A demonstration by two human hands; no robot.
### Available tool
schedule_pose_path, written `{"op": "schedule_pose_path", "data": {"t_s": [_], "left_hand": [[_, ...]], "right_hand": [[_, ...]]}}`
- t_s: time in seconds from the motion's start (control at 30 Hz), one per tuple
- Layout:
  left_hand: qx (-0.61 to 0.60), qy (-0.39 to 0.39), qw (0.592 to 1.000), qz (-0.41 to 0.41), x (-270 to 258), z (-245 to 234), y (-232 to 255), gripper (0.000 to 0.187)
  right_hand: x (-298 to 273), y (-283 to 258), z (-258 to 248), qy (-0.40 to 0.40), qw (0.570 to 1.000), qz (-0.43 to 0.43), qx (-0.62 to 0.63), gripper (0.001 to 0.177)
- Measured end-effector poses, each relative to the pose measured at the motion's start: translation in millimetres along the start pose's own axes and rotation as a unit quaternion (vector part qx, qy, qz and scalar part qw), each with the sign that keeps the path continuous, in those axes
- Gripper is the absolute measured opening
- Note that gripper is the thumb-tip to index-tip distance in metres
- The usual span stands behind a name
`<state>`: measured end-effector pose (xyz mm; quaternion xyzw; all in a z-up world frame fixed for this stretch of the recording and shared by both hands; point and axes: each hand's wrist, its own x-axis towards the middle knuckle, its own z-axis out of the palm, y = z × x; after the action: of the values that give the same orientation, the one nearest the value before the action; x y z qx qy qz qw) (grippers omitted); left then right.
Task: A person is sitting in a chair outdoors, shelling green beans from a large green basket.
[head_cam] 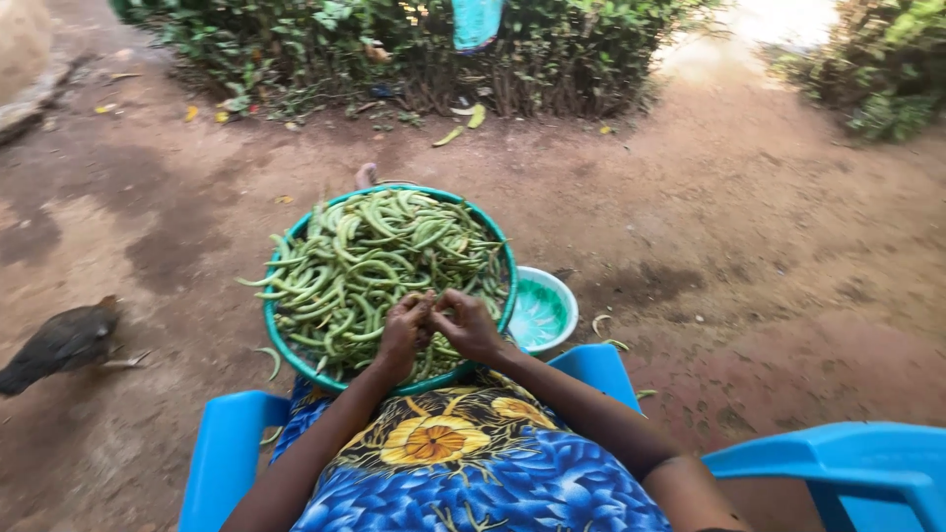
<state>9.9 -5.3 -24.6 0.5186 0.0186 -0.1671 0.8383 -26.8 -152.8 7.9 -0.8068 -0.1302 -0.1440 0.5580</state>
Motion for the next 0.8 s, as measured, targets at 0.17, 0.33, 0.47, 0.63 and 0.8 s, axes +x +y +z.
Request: {"op": "schedule_pose_path", "data": {"t_s": [0.17, 0.33, 0.47, 0.63, 0.8], "left_hand": [[0.022, -0.005, 1.0, 0.017, -18.3, 10.0, 13.5, 0.021], [0.049, -0.023, 0.997, 0.055, -10.0, 3.4, 3.0, 0.023], [0.055, -0.036, 0.994, 0.092, -7.2, 0.6, -3.4, 0.021], [0.028, -0.06, 0.994, 0.086, -13.2, 1.2, -0.3, 0.017], [0.077, -0.093, 0.987, 0.108, -20.2, 7.2, 8.2, 0.018]], "right_hand": [[1.8, 19.6, 2.0, 0.0, 0.997, 0.041, 0.061, 0.01], [-0.2, 29.3, 6.3, 0.008, 0.996, 0.025, 0.082, 0.007], [3.9, 41.0, 5.9, -0.023, 0.995, -0.008, 0.101, 0.014], [7.8, 23.1, -10.0, -0.073, 0.982, 0.03, 0.172, 0.017], [10.4, 31.3, -13.2, -0.094, 0.933, 0.083, 0.338, 0.019]]}}
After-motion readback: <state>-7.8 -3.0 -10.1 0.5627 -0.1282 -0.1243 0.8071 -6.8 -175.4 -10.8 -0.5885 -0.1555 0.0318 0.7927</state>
